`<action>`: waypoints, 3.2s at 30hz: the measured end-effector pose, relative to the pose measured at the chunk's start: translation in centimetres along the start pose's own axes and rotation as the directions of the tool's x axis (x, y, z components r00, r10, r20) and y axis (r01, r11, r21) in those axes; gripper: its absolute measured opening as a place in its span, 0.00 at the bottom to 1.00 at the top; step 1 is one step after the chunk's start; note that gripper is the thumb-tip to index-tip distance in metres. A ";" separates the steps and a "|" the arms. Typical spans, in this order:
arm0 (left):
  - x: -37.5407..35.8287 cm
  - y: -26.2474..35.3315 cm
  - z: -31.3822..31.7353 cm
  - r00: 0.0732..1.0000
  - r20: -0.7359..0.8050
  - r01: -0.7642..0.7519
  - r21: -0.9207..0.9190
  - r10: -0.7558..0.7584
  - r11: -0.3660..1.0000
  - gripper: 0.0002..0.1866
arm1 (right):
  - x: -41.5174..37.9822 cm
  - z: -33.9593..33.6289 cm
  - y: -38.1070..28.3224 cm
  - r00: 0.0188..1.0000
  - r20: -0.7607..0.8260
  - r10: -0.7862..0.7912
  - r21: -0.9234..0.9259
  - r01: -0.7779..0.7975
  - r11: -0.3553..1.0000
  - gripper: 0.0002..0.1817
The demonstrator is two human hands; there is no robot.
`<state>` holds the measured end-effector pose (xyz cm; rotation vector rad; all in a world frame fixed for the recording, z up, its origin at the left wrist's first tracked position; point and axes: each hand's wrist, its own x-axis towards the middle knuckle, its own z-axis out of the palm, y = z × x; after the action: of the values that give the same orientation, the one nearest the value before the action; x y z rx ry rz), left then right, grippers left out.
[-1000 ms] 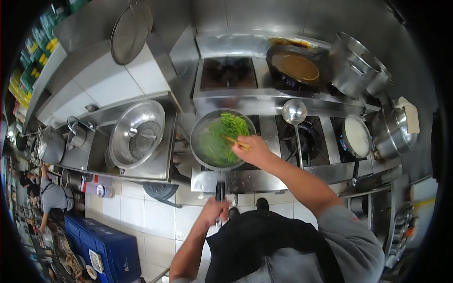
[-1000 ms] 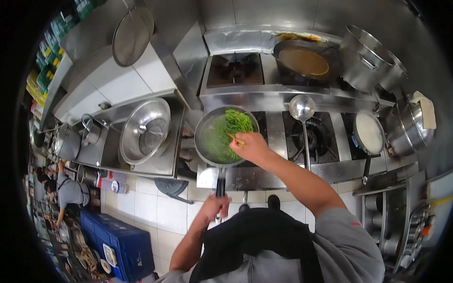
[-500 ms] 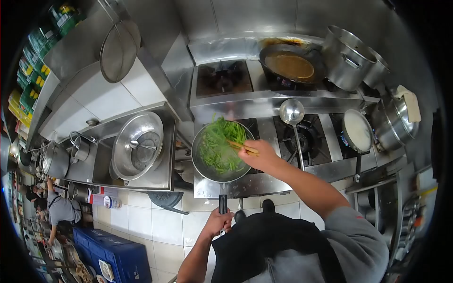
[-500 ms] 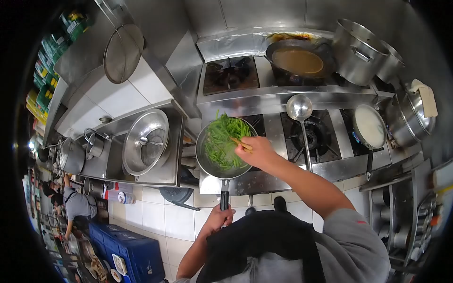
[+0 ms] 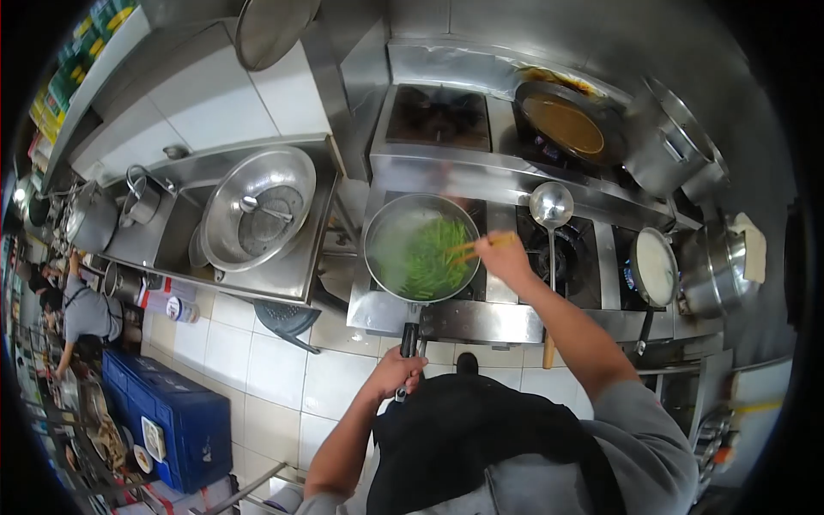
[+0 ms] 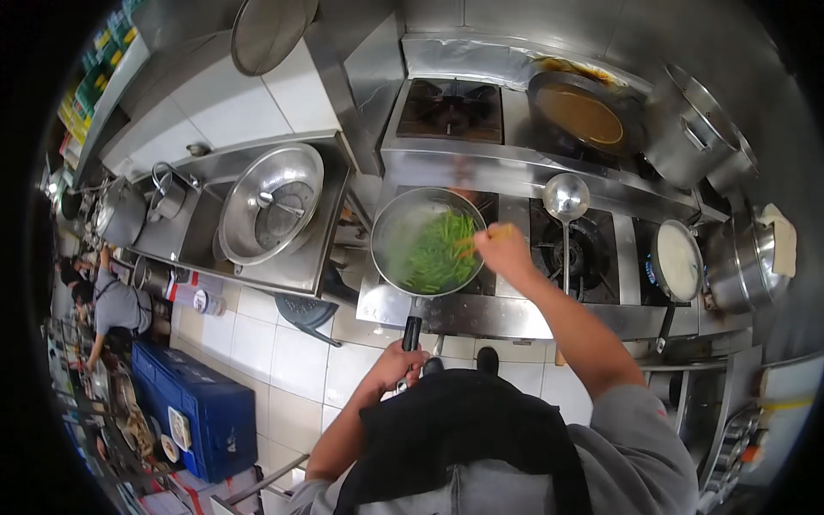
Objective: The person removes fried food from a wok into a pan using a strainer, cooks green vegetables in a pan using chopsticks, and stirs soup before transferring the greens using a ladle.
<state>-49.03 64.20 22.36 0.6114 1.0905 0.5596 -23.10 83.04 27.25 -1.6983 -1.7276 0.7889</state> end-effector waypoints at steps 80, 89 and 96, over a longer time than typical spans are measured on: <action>0.4 0.5 -0.9 0.998 0.055 0.039 -0.022 -0.038 0.999 0.12 | -1.8 -0.7 -4.1 0.998 -0.062 -0.001 -0.080 -0.004 0.997 0.17; 1.0 -0.3 -1.2 0.997 0.068 0.056 -0.120 -0.048 0.991 0.12 | -5.9 4.5 -4.4 0.972 0.043 -0.231 0.227 0.215 0.950 0.16; 1.1 -0.3 -1.2 0.995 0.085 0.068 -0.137 -0.057 0.988 0.12 | -1.1 1.8 -2.2 0.964 -0.188 -0.187 -0.070 0.176 0.982 0.12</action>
<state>-49.69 64.97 21.10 0.4717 0.9822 0.5473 -25.88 81.85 27.72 -1.5668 -1.7505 0.4819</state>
